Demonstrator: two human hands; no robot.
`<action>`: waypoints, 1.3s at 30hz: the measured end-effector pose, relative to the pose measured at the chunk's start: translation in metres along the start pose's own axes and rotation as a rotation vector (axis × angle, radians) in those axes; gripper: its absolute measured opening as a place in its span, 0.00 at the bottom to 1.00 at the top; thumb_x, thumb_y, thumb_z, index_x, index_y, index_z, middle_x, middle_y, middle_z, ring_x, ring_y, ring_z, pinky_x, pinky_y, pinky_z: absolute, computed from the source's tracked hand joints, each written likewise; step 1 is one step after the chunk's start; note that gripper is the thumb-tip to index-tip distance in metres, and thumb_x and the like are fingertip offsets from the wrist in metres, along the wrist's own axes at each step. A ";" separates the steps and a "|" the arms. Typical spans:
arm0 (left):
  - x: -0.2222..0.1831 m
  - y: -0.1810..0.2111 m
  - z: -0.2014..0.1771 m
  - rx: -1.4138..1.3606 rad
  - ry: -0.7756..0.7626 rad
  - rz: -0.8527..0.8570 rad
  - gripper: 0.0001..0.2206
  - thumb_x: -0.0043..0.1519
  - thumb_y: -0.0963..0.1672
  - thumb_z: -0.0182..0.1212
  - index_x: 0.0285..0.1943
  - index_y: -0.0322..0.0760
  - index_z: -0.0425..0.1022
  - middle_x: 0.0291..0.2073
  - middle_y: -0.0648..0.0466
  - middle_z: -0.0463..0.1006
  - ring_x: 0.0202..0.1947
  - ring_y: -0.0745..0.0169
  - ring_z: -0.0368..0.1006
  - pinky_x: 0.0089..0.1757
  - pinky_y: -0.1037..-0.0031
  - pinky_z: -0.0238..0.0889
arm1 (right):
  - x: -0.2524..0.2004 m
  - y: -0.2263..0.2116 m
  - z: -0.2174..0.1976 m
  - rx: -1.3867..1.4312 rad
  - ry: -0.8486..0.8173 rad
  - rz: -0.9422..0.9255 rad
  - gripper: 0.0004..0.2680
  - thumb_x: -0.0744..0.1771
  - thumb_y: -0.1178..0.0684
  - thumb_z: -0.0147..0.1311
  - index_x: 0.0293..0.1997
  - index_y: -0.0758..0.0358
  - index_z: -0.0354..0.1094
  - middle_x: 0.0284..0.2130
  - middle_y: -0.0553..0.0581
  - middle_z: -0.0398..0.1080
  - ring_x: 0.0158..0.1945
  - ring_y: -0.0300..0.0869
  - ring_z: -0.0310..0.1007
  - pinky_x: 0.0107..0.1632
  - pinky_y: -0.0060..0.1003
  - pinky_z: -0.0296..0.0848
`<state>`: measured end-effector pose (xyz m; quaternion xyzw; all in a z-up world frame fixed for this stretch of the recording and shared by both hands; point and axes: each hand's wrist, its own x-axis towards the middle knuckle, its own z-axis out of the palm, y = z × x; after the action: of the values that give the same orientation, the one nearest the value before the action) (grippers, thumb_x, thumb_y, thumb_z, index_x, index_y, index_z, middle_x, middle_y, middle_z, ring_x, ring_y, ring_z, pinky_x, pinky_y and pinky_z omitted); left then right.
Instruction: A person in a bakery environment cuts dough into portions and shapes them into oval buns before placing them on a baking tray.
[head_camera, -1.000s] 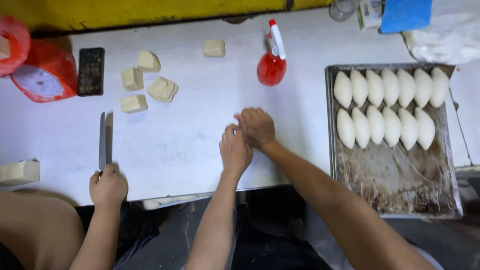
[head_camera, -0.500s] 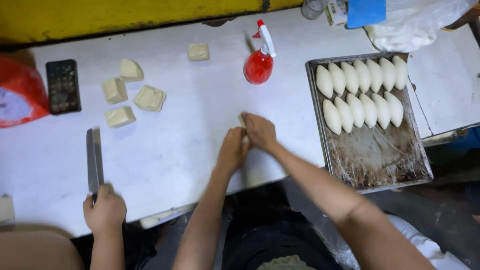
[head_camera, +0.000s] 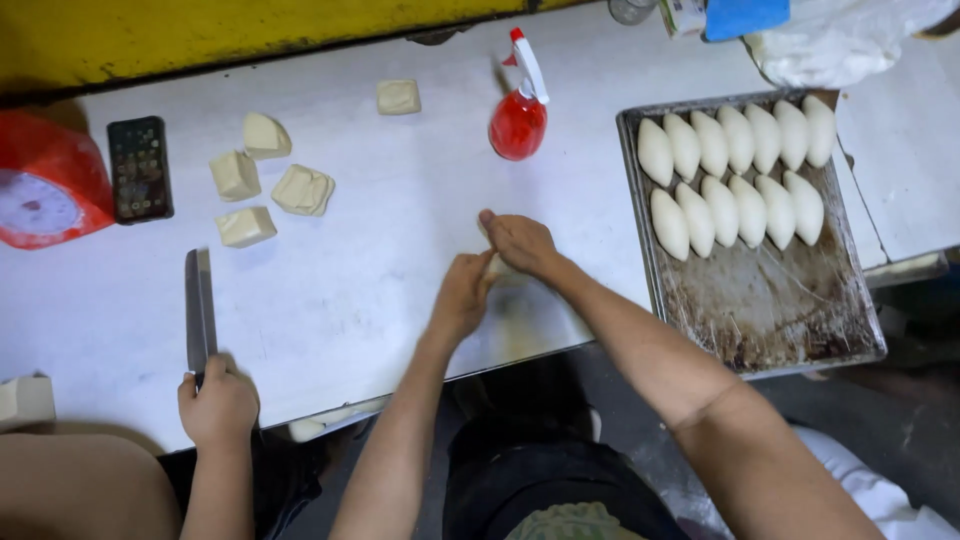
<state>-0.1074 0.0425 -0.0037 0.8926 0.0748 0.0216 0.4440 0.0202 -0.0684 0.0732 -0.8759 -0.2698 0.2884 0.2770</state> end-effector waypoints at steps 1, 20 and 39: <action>0.002 0.006 -0.002 0.001 -0.013 -0.001 0.19 0.68 0.46 0.53 0.68 0.39 0.70 0.48 0.43 0.73 0.54 0.38 0.72 0.55 0.58 0.65 | -0.005 0.003 0.010 0.008 0.000 0.010 0.31 0.71 0.27 0.16 0.32 0.62 0.68 0.37 0.70 0.76 0.52 0.65 0.74 0.57 0.63 0.66; 0.005 0.030 0.004 0.100 -0.035 -0.188 0.18 0.63 0.45 0.61 0.62 0.38 0.72 0.46 0.46 0.72 0.51 0.39 0.73 0.51 0.58 0.69 | -0.010 0.019 0.015 0.015 0.134 0.040 0.27 0.72 0.30 0.24 0.36 0.61 0.70 0.40 0.69 0.74 0.54 0.65 0.71 0.57 0.64 0.66; 0.021 0.035 0.020 0.508 0.153 0.014 0.26 0.63 0.52 0.59 0.68 0.42 0.63 0.74 0.48 0.58 0.75 0.41 0.48 0.67 0.37 0.36 | 0.040 -0.020 -0.070 0.456 0.738 -0.015 0.40 0.59 0.44 0.77 0.72 0.70 0.48 0.62 0.81 0.56 0.67 0.74 0.55 0.70 0.62 0.55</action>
<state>-0.0803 0.0089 0.0114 0.9717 0.1051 0.0725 0.1986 0.0877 -0.0521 0.1189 -0.8347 -0.0885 0.0060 0.5435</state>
